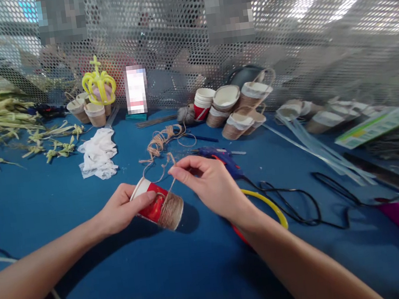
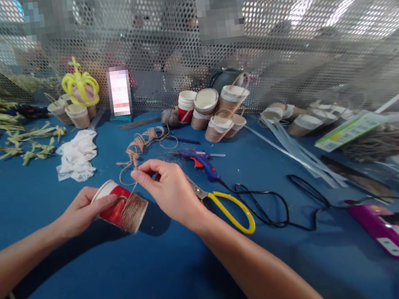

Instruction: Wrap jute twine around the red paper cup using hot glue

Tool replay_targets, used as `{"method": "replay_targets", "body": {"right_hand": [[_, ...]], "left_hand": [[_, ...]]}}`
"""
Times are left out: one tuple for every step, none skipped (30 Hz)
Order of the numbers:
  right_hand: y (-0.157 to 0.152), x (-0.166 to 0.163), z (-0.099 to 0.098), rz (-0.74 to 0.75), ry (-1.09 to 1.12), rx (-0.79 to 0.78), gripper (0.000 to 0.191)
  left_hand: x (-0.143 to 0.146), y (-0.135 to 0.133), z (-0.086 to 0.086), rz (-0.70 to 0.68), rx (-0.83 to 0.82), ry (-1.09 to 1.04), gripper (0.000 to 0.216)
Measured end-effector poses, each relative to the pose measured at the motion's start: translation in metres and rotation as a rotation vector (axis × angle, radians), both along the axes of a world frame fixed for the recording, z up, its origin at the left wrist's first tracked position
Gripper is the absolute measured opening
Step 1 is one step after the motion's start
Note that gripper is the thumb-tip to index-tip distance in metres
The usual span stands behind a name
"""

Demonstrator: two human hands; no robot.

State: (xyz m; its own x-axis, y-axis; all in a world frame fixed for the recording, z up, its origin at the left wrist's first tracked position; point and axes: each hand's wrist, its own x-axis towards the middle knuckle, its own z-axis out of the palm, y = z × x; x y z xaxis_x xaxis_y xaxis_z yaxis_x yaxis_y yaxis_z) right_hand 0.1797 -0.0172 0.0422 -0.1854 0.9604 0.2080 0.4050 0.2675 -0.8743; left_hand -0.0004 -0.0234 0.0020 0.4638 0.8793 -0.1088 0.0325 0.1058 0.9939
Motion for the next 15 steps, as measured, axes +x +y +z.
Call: {"method": "replay_targets", "body": {"right_hand": [[0.0001,0.0002,-0.0009,-0.001,-0.002,0.002,0.014],[0.0003,0.0002,-0.0017,-0.002,-0.005,0.001,0.014],[0.0004,0.0002,-0.0026,-0.003,-0.010,-0.004,0.014],[0.0005,0.0002,-0.0034,-0.006,-0.012,-0.006,0.015],[0.0006,0.0000,-0.0042,-0.005,-0.014,-0.009,0.015],[0.0006,-0.0002,-0.0049,-0.003,-0.016,-0.012,0.015],[0.0007,-0.0005,-0.0056,0.000,-0.017,-0.013,0.015],[0.0007,-0.0009,-0.0063,0.003,-0.016,-0.011,0.015],[0.0008,-0.0014,-0.0070,0.008,-0.015,-0.009,0.015],[0.0008,-0.0019,-0.0076,0.012,-0.014,-0.009,0.015],[0.0009,-0.0024,-0.0082,0.017,-0.011,-0.010,0.015],[0.0010,-0.0029,-0.0088,0.019,-0.009,-0.013,0.015],[0.0011,-0.0033,-0.0094,0.022,-0.007,-0.019,0.014],[0.0011,-0.0037,-0.0100,0.024,-0.007,-0.027,0.015],[0.0011,-0.0039,-0.0105,0.024,-0.007,-0.034,0.015]], "left_hand": [[0.0002,-0.0002,0.0003,0.001,0.000,-0.005,0.037],[0.0002,-0.0004,0.0003,0.003,0.001,-0.013,0.036],[0.0002,-0.0006,0.0003,0.003,0.003,-0.021,0.036],[0.0002,-0.0009,0.0001,0.002,0.005,-0.029,0.036],[0.0001,-0.0013,0.0000,-0.003,0.006,-0.036,0.035],[0.0001,-0.0017,0.0001,-0.009,0.007,-0.045,0.035],[0.0001,-0.0022,0.0003,-0.018,0.009,-0.052,0.034],[0.0001,-0.0028,0.0007,-0.028,0.014,-0.059,0.034],[0.0002,-0.0033,0.0012,-0.037,0.023,-0.065,0.034],[0.0002,-0.0038,0.0019,-0.044,0.036,-0.071,0.033],[0.0002,-0.0042,0.0026,-0.052,0.052,-0.073,0.034],[0.0002,-0.0046,0.0032,-0.058,0.074,-0.071,0.034],[0.0001,-0.0047,0.0037,-0.062,0.100,-0.066,0.035],[-0.0001,-0.0048,0.0040,-0.062,0.129,-0.058,0.036],[-0.0003,-0.0047,0.0041,-0.064,0.159,-0.046,0.037]]}}
